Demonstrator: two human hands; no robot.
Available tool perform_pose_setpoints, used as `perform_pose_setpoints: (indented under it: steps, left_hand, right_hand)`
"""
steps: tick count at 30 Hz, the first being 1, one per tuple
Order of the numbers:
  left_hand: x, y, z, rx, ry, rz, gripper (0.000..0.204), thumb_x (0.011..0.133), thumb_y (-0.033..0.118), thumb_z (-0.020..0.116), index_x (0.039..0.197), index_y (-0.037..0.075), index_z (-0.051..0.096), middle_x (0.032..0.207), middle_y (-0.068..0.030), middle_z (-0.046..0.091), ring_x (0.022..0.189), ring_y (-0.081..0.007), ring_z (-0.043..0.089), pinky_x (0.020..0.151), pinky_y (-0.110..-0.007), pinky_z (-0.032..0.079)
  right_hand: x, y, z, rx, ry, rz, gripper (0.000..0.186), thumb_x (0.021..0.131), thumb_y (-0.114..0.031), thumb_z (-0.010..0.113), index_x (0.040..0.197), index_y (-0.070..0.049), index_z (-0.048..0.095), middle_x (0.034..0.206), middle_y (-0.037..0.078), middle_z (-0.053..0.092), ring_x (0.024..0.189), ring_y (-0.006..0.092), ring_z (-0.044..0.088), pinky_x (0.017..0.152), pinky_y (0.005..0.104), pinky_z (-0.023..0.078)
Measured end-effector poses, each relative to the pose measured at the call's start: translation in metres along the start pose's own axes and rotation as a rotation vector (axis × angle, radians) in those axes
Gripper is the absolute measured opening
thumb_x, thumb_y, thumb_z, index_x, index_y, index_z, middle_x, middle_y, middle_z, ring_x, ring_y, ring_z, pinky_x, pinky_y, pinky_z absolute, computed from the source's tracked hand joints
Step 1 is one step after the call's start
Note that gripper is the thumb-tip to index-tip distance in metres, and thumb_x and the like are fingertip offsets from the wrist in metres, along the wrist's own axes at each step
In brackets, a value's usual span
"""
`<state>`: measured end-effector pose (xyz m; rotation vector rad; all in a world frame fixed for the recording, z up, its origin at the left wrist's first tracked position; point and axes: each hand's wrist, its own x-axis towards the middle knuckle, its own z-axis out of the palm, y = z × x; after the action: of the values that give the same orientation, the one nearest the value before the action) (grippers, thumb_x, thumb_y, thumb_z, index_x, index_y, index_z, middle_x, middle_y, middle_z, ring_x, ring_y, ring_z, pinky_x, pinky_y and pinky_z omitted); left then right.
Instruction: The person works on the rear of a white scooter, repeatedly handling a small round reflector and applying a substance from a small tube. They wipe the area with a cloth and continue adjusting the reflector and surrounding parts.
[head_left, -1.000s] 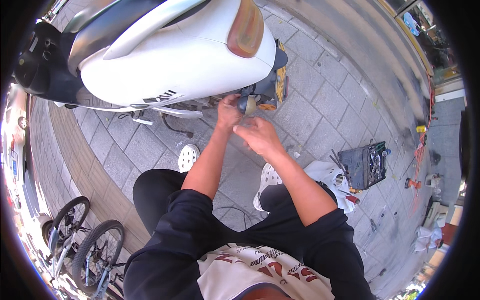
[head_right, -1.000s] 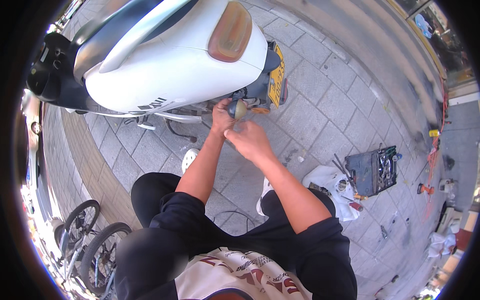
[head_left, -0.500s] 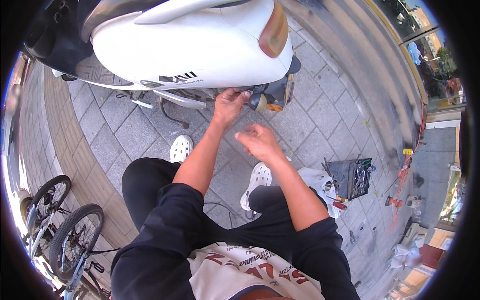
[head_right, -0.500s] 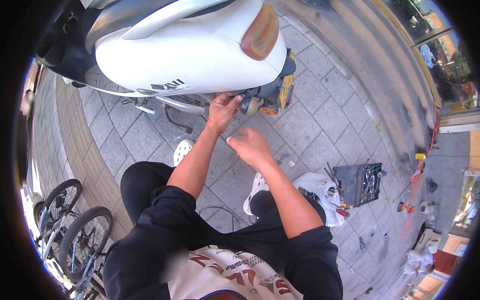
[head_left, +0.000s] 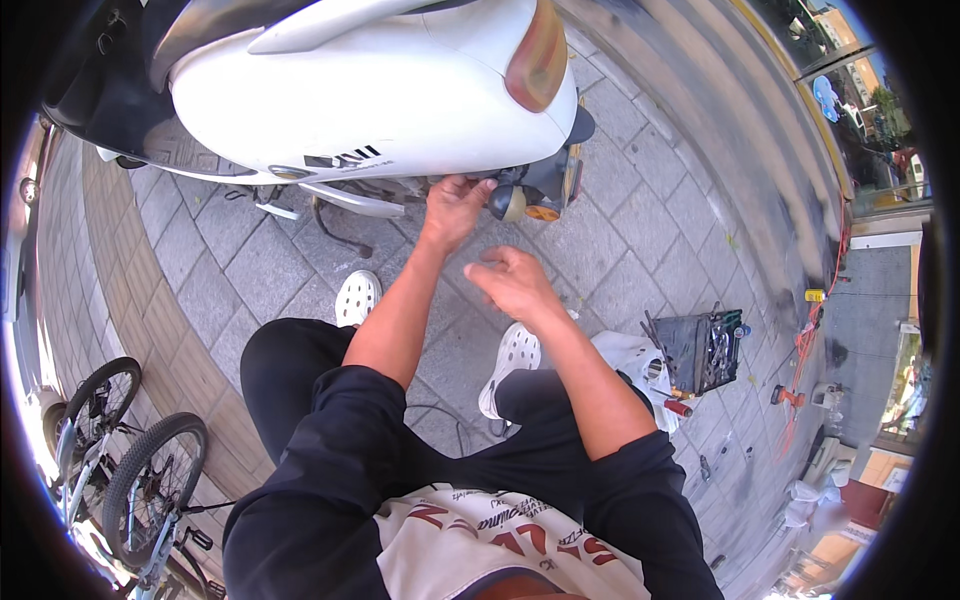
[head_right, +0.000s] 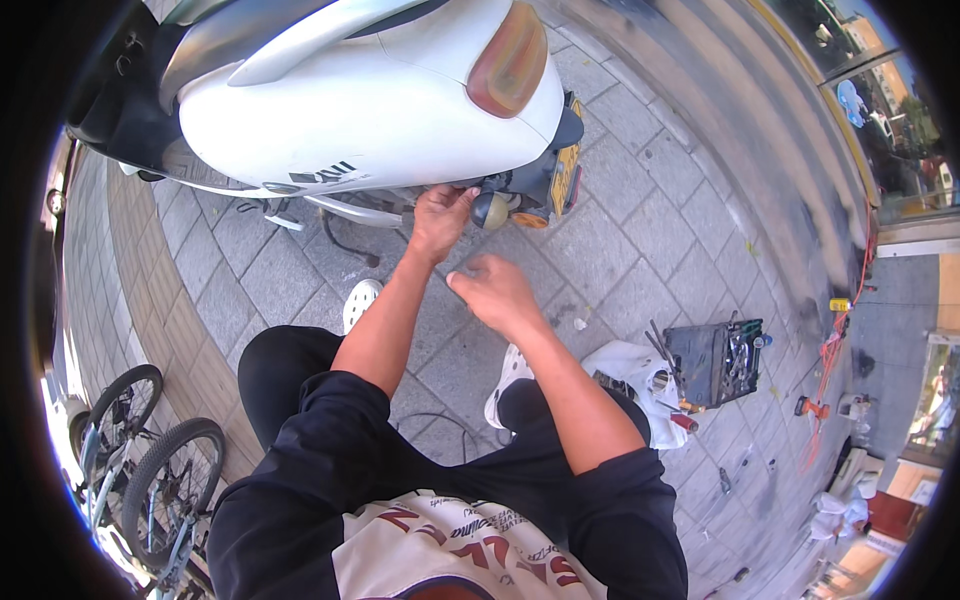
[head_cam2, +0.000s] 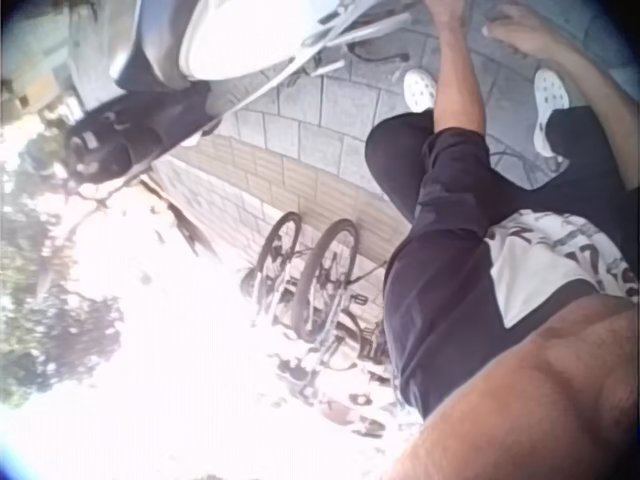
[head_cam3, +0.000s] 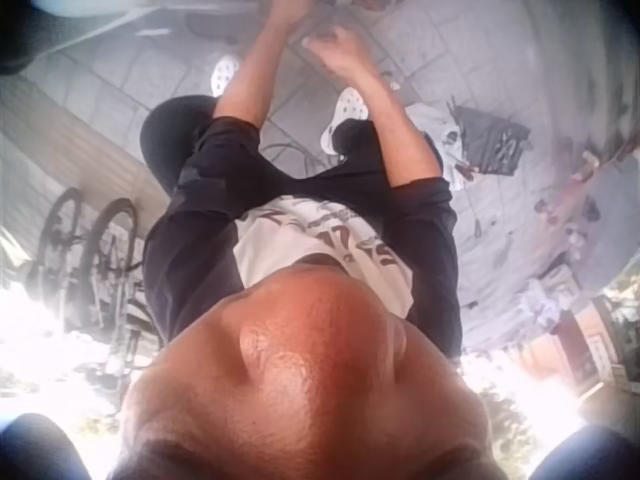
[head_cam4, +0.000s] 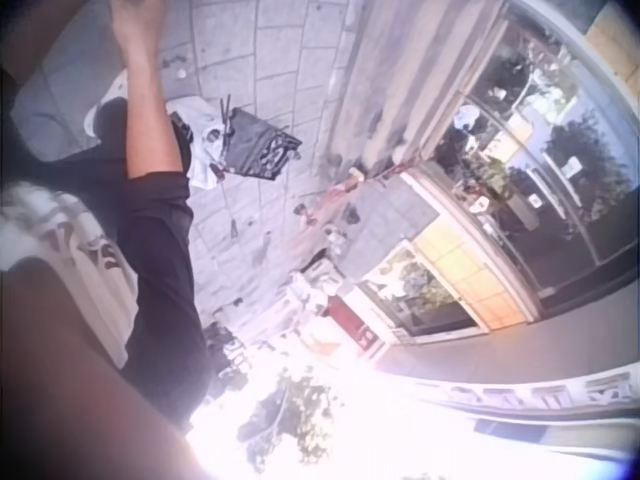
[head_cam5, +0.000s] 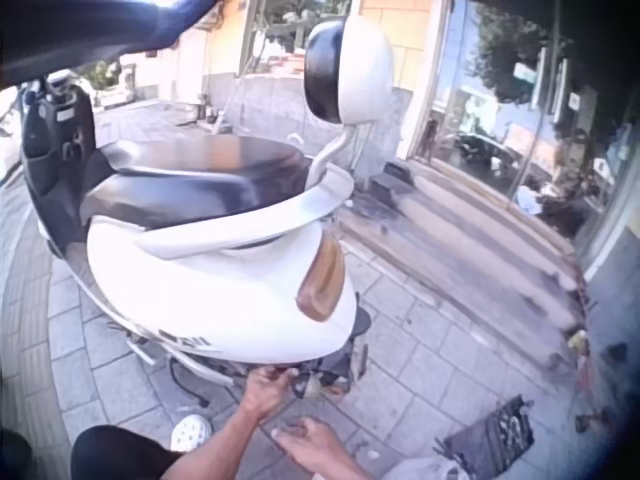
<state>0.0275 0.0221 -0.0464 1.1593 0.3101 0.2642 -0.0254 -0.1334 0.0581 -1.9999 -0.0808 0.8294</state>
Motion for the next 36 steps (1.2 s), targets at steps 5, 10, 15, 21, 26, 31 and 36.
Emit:
perform_pose_setpoints:
  steps: [5, 10, 15, 21, 26, 31, 36]
  left_hand:
    - [0.002, -0.002, -0.003, 0.055, 0.006, -0.043, 0.015, 0.101, 0.006, 0.079, 0.112, -0.003, 0.074, 0.101, -0.002, 0.077, 0.09, -0.0079, 0.066, 0.082, -0.026, 0.053]
    - [-0.002, 0.0, 0.005, -0.032, 0.01, 0.045, 0.004, 0.103, 0.005, 0.076, 0.102, 0.002, 0.073, 0.083, 0.0027, 0.069, 0.066, -0.0051, 0.051, 0.059, -0.026, 0.04]
    - [0.001, -0.003, -0.002, 0.002, 0.008, 0.036, 0.004, 0.103, 0.005, 0.076, 0.104, 0.003, 0.073, 0.089, 0.002, 0.072, 0.071, -0.0049, 0.054, 0.061, -0.025, 0.042]
    - [0.002, -0.004, 0.0, -0.037, -0.029, 0.032, 0.007, 0.103, 0.009, 0.077, 0.108, 0.005, 0.075, 0.092, 0.0023, 0.073, 0.071, -0.0057, 0.056, 0.061, -0.025, 0.043]
    - [0.004, -0.002, -0.003, -0.135, -0.103, 0.01, 0.009, 0.103, 0.013, 0.078, 0.109, 0.007, 0.076, 0.09, 0.0028, 0.073, 0.071, -0.0061, 0.056, 0.061, -0.025, 0.044]
    - [0.01, -0.009, -0.012, -0.032, -0.11, 0.03, 0.006, 0.103, 0.013, 0.077, 0.107, 0.008, 0.076, 0.09, 0.0027, 0.073, 0.073, -0.0065, 0.058, 0.064, -0.026, 0.045]
    - [0.012, -0.001, -0.012, -0.347, -0.189, 0.012, 0.013, 0.099, 0.005, 0.073, 0.11, 0.008, 0.076, 0.104, -0.0012, 0.075, 0.095, -0.0134, 0.066, 0.084, -0.033, 0.051]
  right_hand:
    - [-0.001, 0.0, 0.001, 0.026, 0.015, 0.014, 0.067, 0.09, -0.036, 0.082, 0.132, 0.014, 0.067, 0.102, 0.022, 0.078, 0.079, 0.0243, 0.076, 0.074, 0.0366, 0.06]
    - [-0.002, -0.002, 0.0, 0.037, 0.024, 0.011, 0.066, 0.09, -0.035, 0.082, 0.131, 0.014, 0.067, 0.101, 0.022, 0.078, 0.079, 0.0243, 0.076, 0.073, 0.0367, 0.06]
    - [-0.002, -0.004, -0.001, 0.017, 0.013, 0.011, 0.062, 0.089, -0.035, 0.082, 0.127, 0.012, 0.069, 0.101, 0.021, 0.078, 0.081, 0.0249, 0.076, 0.075, 0.0375, 0.06]
    - [0.004, 0.01, 0.002, -0.026, 0.036, -0.023, 0.058, 0.088, -0.037, 0.08, 0.122, 0.008, 0.073, 0.101, 0.021, 0.08, 0.093, 0.0279, 0.077, 0.084, 0.0386, 0.059]
    - [0.001, 0.003, -0.014, -0.036, -0.042, -0.056, 0.048, 0.089, -0.037, 0.08, 0.11, 0.006, 0.079, 0.094, 0.021, 0.08, 0.092, 0.0287, 0.077, 0.083, 0.0378, 0.058]
    - [-0.008, -0.03, -0.047, -0.045, -0.011, 0.074, 0.043, 0.089, -0.036, 0.078, 0.104, 0.004, 0.081, 0.086, 0.017, 0.079, 0.085, 0.0285, 0.077, 0.083, 0.0392, 0.058]
    - [0.003, -0.027, -0.059, -0.005, 0.32, -0.152, 0.047, 0.092, -0.037, 0.076, 0.111, 0.006, 0.079, 0.096, 0.019, 0.081, 0.093, 0.0282, 0.078, 0.085, 0.0392, 0.058]
